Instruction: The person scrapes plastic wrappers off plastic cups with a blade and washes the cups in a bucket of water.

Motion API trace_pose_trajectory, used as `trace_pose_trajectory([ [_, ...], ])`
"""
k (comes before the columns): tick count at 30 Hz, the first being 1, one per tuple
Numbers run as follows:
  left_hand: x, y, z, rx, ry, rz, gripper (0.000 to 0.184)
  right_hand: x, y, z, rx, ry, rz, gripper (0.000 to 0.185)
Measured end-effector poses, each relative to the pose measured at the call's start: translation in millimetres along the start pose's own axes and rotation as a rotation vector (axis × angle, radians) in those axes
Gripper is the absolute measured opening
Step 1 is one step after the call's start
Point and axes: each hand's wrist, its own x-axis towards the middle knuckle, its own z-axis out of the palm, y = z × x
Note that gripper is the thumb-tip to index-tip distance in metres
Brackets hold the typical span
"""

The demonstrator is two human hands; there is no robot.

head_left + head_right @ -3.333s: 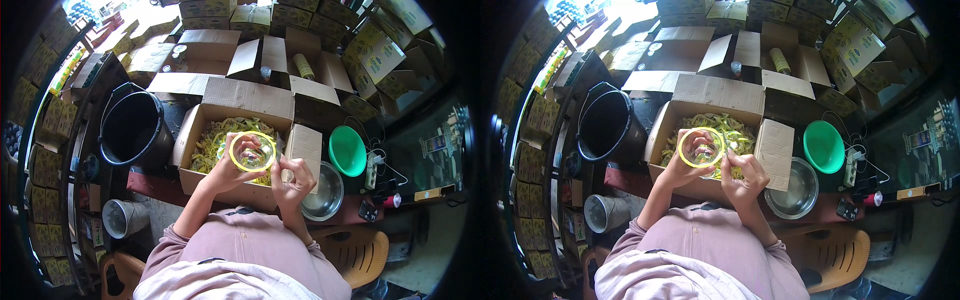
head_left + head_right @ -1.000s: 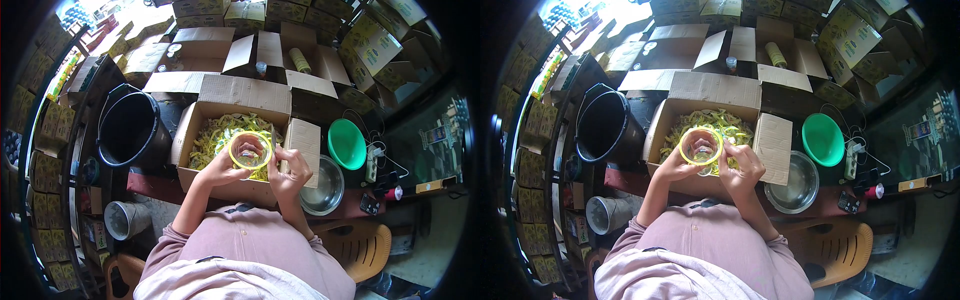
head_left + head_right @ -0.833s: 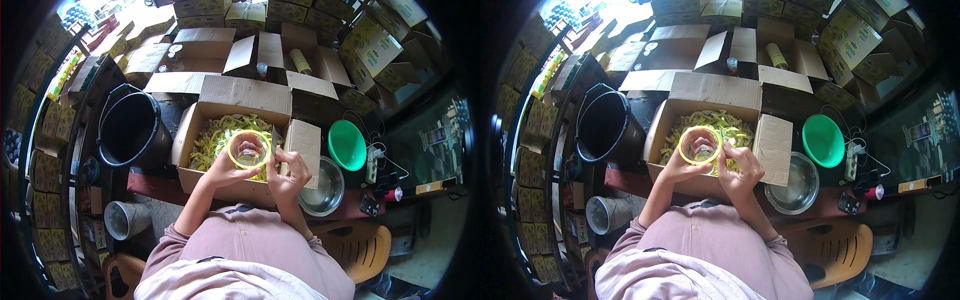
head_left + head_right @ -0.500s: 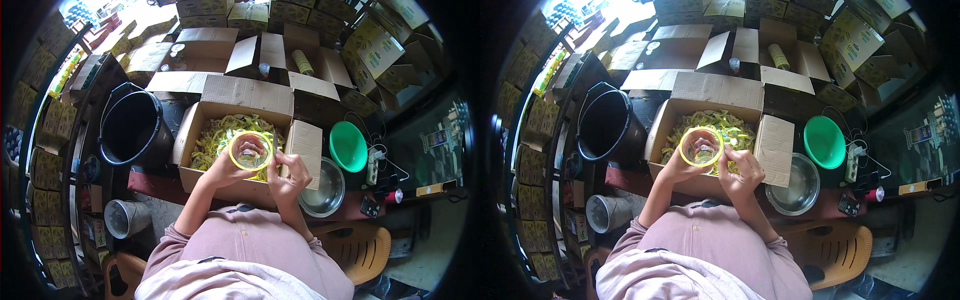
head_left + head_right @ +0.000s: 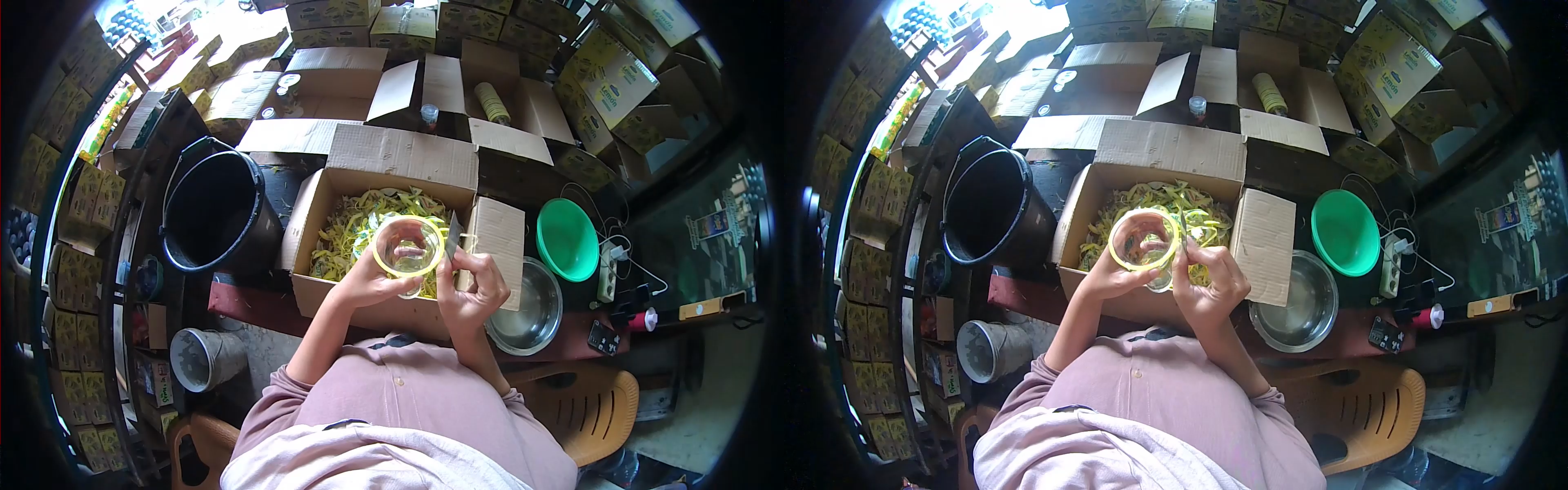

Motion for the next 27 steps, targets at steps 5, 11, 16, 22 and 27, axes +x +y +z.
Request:
trace_pose_trajectory([
  [5, -2, -7, -2, -0.076, 0.061, 0.037, 0.061, -4, 0, 2, -0.004, -0.014, -0.018, 0.015],
  [11, -2, -3, -2, 0.038, 0.033, 0.045, 0.061, -3, 0, 2, -0.047, -0.019, -0.048, 0.017],
  [16, -5, -2, 0, 0.074, -0.04, 0.061, 0.061, 0, 7, 1, 0.0, -0.017, -0.034, 0.017],
  [22, 0, -4, 0, -0.159, 0.053, -0.059, 0.065, 0, 4, -1, 0.011, 0.007, 0.07, 0.014],
  [27, -1, -2, -2, -0.244, 0.065, -0.069, 0.066, -2, 3, 0, -0.016, -0.001, 0.031, 0.013],
])
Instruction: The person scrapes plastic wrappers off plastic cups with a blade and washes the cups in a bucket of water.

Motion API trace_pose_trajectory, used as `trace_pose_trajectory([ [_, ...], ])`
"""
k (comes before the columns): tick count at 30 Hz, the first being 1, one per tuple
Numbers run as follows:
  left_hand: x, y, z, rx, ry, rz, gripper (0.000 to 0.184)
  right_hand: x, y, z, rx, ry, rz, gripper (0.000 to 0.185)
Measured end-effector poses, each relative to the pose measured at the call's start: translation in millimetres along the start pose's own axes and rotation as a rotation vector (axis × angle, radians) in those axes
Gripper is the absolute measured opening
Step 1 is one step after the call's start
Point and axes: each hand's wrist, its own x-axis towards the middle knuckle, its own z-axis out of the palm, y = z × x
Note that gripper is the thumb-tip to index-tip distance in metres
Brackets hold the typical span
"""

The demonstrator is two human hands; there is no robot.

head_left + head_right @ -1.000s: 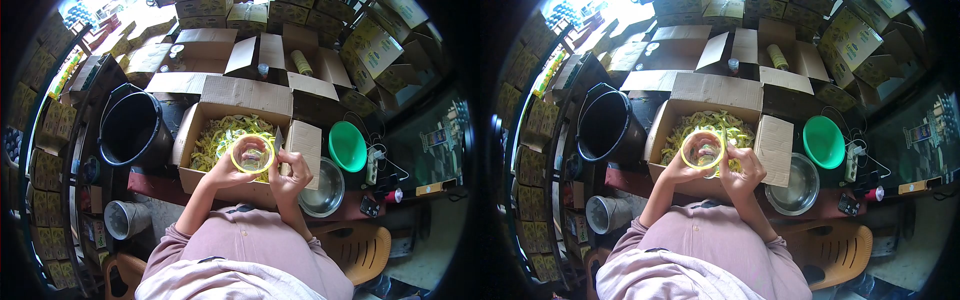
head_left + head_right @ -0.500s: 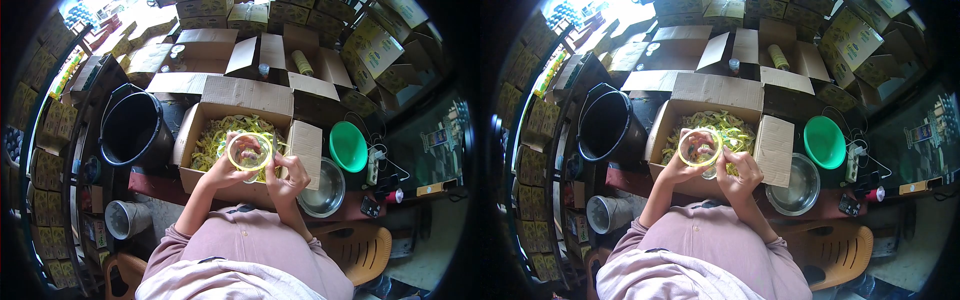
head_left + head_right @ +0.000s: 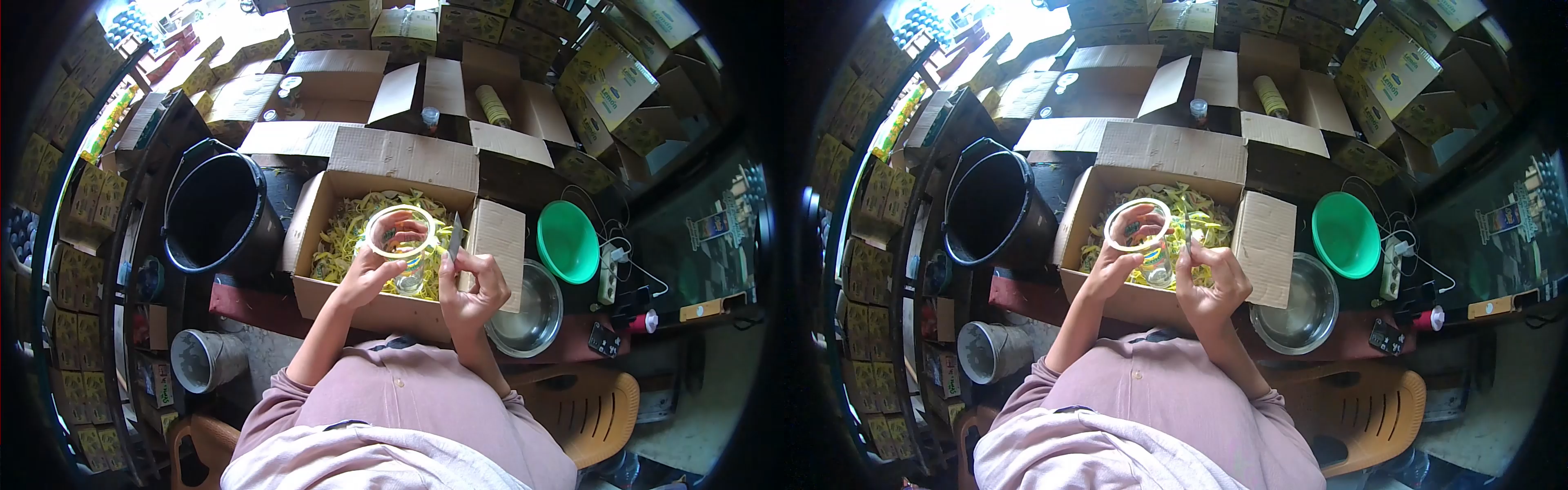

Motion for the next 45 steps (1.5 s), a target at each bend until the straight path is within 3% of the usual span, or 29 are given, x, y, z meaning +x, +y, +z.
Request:
trace_pose_trajectory([
  [3, 0, -2, 0, -0.054, -0.011, 0.023, 0.065, -1, -3, 3, 0.009, 0.001, -0.029, 0.013],
  [21, -1, -4, 8, 0.392, 0.045, 0.146, 0.059, 7, -3, 9, -0.059, 0.019, -0.102, 0.015],
  [37, -11, 9, -4, 0.458, 0.11, 0.085, 0.059, 7, -17, 14, 0.008, -0.058, -0.028, 0.016],
  [45, -22, 20, -19, 0.406, 0.004, 0.047, 0.058, 7, -25, 28, -0.008, -0.09, 0.001, 0.016],
])
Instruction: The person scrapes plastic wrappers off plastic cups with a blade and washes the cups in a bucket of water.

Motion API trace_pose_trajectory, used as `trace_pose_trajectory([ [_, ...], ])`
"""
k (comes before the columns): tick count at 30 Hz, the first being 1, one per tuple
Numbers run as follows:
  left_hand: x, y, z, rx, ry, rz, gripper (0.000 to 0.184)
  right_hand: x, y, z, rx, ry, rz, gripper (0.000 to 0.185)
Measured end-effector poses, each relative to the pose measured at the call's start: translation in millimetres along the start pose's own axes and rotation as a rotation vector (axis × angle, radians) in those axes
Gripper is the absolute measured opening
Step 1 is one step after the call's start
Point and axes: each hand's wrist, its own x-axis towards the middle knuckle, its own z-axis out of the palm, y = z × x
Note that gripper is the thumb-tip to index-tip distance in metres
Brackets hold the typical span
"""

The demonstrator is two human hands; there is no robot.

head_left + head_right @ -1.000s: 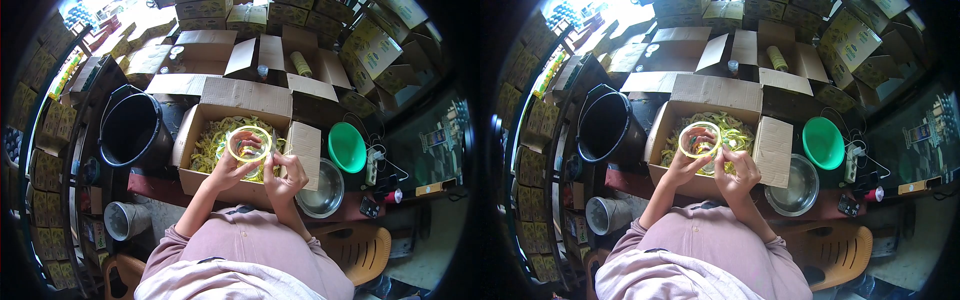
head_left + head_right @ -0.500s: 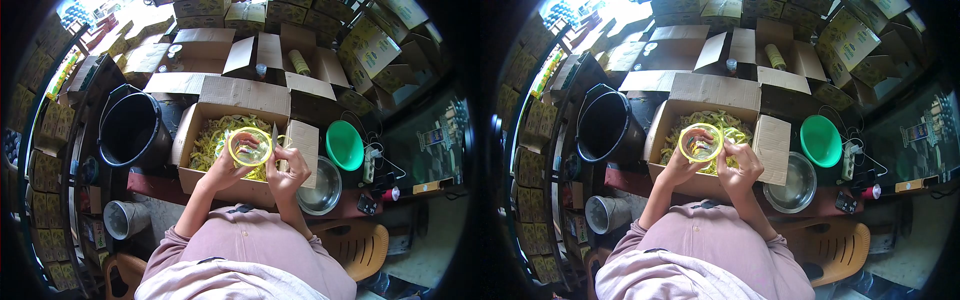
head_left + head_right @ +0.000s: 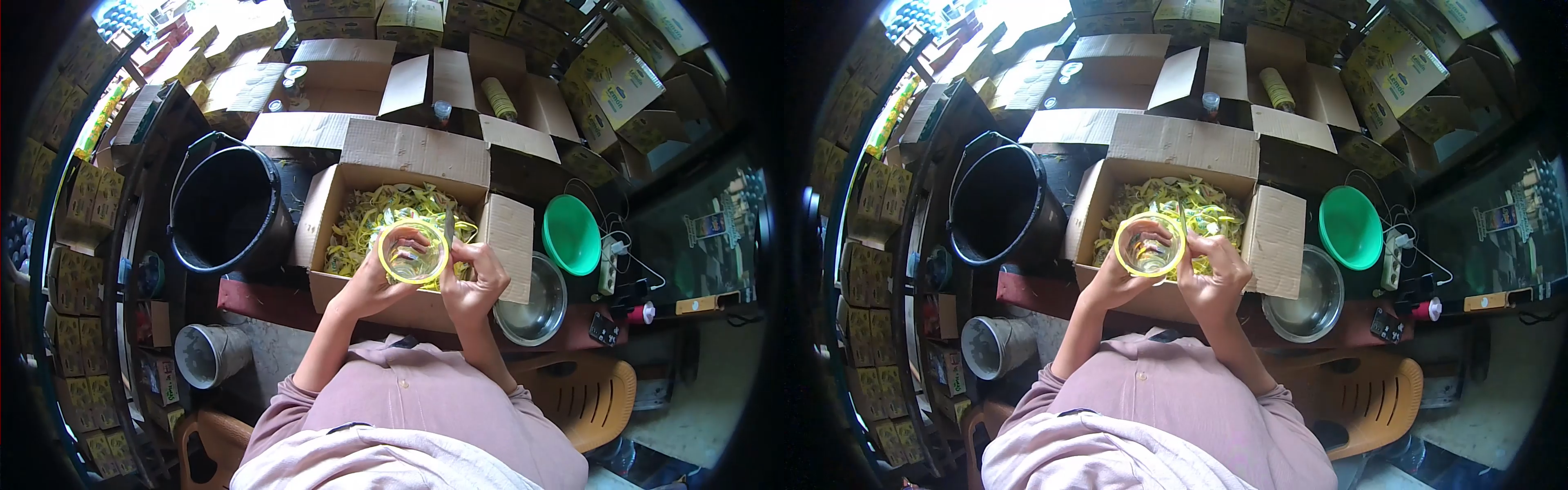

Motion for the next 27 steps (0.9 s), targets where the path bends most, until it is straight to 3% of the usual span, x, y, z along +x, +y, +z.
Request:
trace_pose_trajectory([
  [10, -1, 12, -43, -0.384, -0.008, -0.057, 0.062, -12, -38, 36, -0.031, 0.1, 0.014, 0.014],
  [13, -9, 9, -58, -0.422, -0.028, -0.078, 0.058, -17, -42, 41, -0.056, 0.147, 0.027, 0.013],
  [17, -16, -4, -72, -0.696, -0.085, -0.127, 0.053, -15, -33, 40, -0.012, 0.228, 0.033, 0.015],
  [21, -18, -6, -74, -0.689, -0.045, -0.129, 0.053, -11, -55, 47, -0.058, 0.155, -0.002, 0.014],
  [24, -14, 6, -73, -0.423, -0.028, 0.033, 0.057, -11, -69, 52, -0.102, 0.093, -0.018, 0.014],
  [25, -16, 9, -71, -0.466, 0.003, -0.032, 0.061, -13, -68, 56, -0.104, 0.116, -0.026, 0.013],
  [27, -22, 1, -69, -0.258, 0.046, -0.011, 0.061, -17, -69, 59, -0.093, 0.107, -0.028, 0.013],
])
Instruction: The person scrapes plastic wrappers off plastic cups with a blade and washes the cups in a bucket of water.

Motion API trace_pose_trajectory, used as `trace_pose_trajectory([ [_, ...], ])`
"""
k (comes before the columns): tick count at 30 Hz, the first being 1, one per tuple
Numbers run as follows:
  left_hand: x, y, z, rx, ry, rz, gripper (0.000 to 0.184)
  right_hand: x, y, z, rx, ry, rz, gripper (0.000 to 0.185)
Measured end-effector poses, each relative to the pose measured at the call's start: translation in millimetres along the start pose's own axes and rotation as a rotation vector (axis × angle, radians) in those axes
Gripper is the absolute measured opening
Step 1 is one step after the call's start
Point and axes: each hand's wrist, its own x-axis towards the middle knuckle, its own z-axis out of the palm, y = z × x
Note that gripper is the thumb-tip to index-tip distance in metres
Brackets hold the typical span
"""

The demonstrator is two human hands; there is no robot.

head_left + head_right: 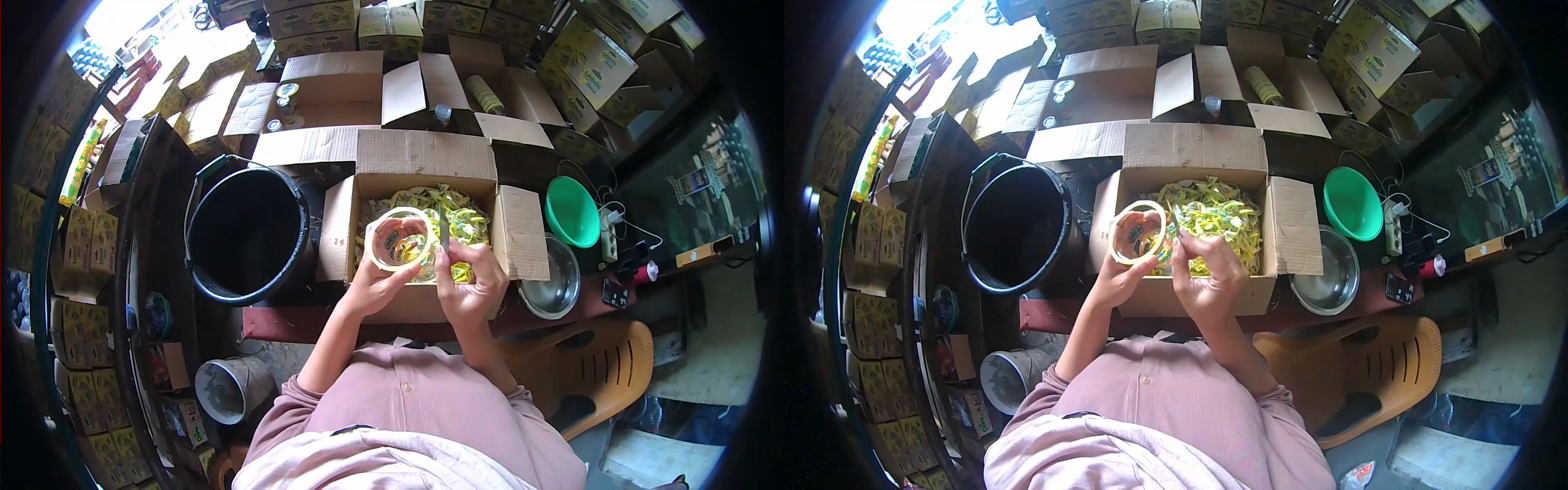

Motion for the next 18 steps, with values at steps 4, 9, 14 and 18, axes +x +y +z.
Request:
trace_pose_trajectory([
  [4, 0, 6, 6, 0.055, 0.027, 0.047, 0.062, -4, -1, 1, -0.017, 0.003, -0.024, 0.013],
  [9, 7, 6, 6, 0.079, -0.027, 0.093, 0.068, -4, 1, -1, -0.035, -0.014, -0.033, 0.014],
  [14, 13, 9, 7, 0.135, -0.042, 0.153, 0.07, 3, 3, -2, -0.073, -0.019, -0.068, 0.016],
  [18, 14, 10, 3, 0.252, -0.071, 0.157, 0.07, 10, 5, -2, -0.058, -0.058, -0.061, 0.014],
])
